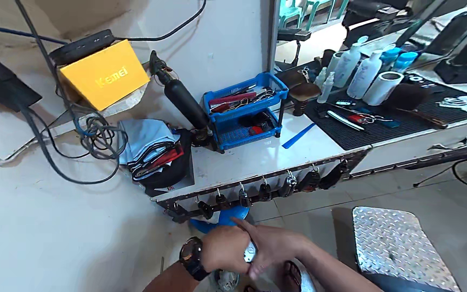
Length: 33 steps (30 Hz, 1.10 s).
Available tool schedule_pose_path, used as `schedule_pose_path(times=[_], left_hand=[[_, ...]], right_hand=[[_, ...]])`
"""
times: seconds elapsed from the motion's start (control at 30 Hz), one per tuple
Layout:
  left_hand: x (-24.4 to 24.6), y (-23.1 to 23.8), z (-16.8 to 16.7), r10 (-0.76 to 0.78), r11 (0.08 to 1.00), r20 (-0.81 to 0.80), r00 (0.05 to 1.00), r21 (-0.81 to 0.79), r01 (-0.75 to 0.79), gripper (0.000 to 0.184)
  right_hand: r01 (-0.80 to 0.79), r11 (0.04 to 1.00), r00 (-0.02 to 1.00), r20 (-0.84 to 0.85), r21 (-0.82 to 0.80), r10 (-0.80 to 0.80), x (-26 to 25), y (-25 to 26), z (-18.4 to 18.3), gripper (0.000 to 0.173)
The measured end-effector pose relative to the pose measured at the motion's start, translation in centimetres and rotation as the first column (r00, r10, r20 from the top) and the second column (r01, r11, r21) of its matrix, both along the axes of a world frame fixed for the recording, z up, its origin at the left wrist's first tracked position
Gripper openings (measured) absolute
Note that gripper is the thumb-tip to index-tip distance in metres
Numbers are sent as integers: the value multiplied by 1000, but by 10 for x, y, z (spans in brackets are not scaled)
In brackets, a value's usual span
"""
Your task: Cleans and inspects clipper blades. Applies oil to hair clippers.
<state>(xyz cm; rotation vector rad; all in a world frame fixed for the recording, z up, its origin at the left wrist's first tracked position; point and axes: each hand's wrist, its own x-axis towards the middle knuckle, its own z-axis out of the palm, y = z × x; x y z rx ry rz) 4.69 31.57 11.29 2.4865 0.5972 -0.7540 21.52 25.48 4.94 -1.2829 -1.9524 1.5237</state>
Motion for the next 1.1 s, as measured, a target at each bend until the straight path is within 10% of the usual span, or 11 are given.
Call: schedule_pose_path(times=[0.1,0.2,0.3,0.43,0.63,1.1], left_hand=[[29,5,-6,-115,993,22,993,-16,116,53],[33,51,14,156,987,272,950,-20,-157,63],[32,132,4,559,743,600,572,-56,-667,56],[54,214,-40,646,529,737,201,-242,-813,78],[82,249,-66,597,566,763,247,-183,-804,83],[81,230,-79,565,411,825,0,-281,-867,52]], right_hand=[[52,985,976,-201,-162,-84,26,-21,-32,119],[97,948,921,-333,-304,-201,59,-50,-61,91],[244,878,741,-504,-413,-443,84,-85,-86,59],[475,789,580,-537,-389,-613,119,-105,-83,65],[752,619,563,-268,-227,-782,180,-107,-60,59],[795,563,563,-71,-227,-823,211,-131,-76,54]])
